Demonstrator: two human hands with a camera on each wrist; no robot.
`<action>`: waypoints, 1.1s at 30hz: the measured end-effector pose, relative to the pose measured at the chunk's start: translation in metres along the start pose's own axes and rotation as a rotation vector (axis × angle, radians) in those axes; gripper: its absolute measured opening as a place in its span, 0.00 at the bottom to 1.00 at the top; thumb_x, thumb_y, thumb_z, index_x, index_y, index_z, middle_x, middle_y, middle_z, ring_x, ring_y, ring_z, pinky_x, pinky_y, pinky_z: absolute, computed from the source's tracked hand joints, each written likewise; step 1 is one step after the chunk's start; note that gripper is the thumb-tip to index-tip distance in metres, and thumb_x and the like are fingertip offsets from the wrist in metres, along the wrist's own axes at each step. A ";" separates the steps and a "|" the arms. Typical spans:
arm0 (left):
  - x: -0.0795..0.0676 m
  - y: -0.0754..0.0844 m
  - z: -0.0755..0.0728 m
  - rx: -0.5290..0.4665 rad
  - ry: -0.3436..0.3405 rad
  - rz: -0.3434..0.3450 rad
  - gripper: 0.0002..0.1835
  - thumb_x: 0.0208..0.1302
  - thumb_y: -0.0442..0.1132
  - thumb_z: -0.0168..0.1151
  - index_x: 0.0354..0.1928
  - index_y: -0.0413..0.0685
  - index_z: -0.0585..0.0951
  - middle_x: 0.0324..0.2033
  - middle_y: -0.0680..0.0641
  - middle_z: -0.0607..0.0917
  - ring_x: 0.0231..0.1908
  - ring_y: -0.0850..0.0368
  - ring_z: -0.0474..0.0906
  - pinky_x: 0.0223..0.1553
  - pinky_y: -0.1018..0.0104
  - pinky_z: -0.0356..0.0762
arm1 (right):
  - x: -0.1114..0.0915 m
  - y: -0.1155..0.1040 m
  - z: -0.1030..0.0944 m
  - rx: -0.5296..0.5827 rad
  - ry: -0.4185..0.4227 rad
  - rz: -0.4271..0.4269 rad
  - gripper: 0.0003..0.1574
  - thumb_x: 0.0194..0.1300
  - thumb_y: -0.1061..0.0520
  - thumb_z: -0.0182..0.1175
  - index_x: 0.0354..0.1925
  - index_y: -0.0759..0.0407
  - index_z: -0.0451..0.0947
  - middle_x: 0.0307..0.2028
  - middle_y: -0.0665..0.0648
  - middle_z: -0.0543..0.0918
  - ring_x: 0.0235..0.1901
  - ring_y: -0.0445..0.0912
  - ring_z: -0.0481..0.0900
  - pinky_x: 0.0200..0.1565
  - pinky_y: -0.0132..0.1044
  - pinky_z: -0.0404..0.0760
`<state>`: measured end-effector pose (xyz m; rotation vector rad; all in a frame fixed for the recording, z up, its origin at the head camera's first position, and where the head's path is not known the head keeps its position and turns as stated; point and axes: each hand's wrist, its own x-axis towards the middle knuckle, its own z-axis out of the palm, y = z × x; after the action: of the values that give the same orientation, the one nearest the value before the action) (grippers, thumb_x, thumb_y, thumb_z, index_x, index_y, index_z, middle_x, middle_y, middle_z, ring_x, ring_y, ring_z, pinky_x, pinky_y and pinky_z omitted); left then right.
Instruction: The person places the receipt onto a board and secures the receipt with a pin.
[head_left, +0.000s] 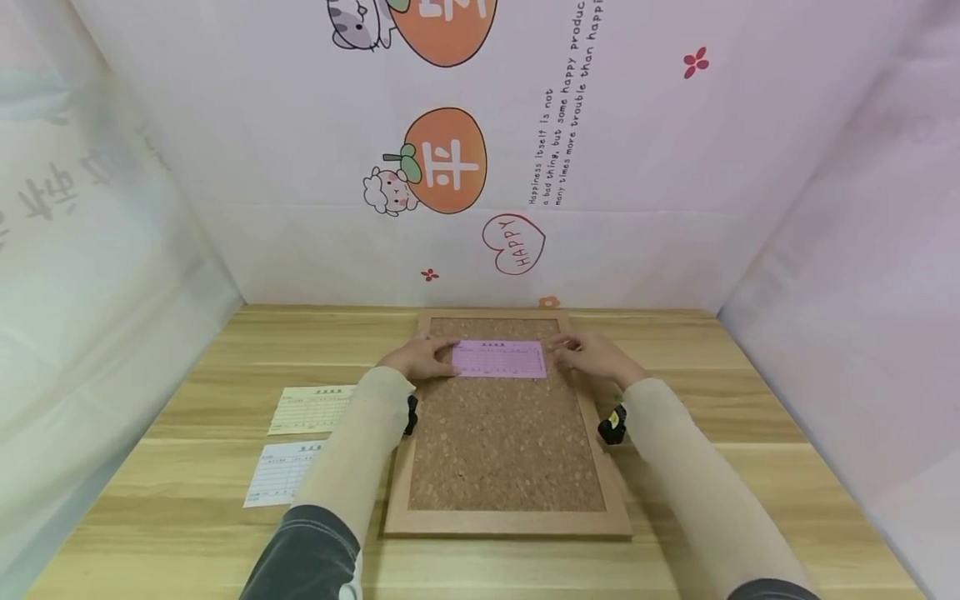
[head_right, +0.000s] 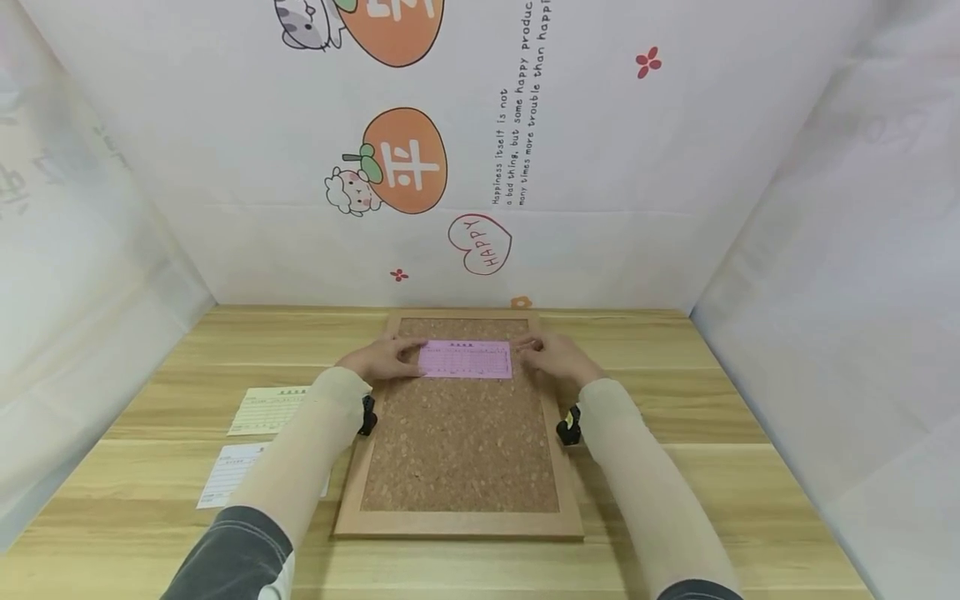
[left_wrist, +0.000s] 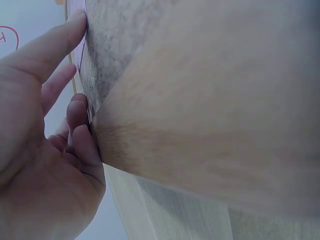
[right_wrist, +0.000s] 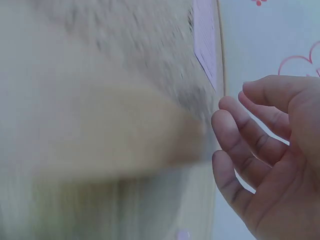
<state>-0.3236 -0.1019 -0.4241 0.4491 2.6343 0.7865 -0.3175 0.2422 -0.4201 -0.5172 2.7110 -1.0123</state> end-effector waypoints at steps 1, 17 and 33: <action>0.000 0.000 0.000 0.004 0.004 0.001 0.37 0.68 0.51 0.66 0.76 0.56 0.65 0.72 0.38 0.57 0.69 0.41 0.57 0.67 0.41 0.57 | -0.002 0.001 -0.004 -0.011 0.007 -0.002 0.25 0.75 0.57 0.53 0.65 0.66 0.73 0.52 0.68 0.80 0.50 0.60 0.79 0.50 0.55 0.78; -0.002 0.001 -0.001 -0.003 0.015 -0.003 0.36 0.68 0.49 0.66 0.75 0.52 0.66 0.73 0.36 0.56 0.69 0.41 0.57 0.67 0.42 0.57 | -0.032 0.041 -0.045 -0.068 0.001 0.064 0.25 0.77 0.54 0.53 0.60 0.72 0.75 0.50 0.68 0.81 0.47 0.59 0.82 0.51 0.56 0.78; -0.002 0.002 -0.001 -0.030 0.014 -0.013 0.36 0.68 0.49 0.66 0.75 0.53 0.66 0.71 0.37 0.58 0.67 0.43 0.58 0.65 0.44 0.60 | -0.043 0.075 -0.046 0.030 -0.008 0.144 0.26 0.76 0.52 0.56 0.57 0.73 0.77 0.46 0.64 0.83 0.46 0.54 0.80 0.46 0.47 0.80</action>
<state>-0.3217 -0.1017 -0.4223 0.4195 2.6319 0.8272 -0.3114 0.3396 -0.4327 -0.3151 2.6772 -1.0086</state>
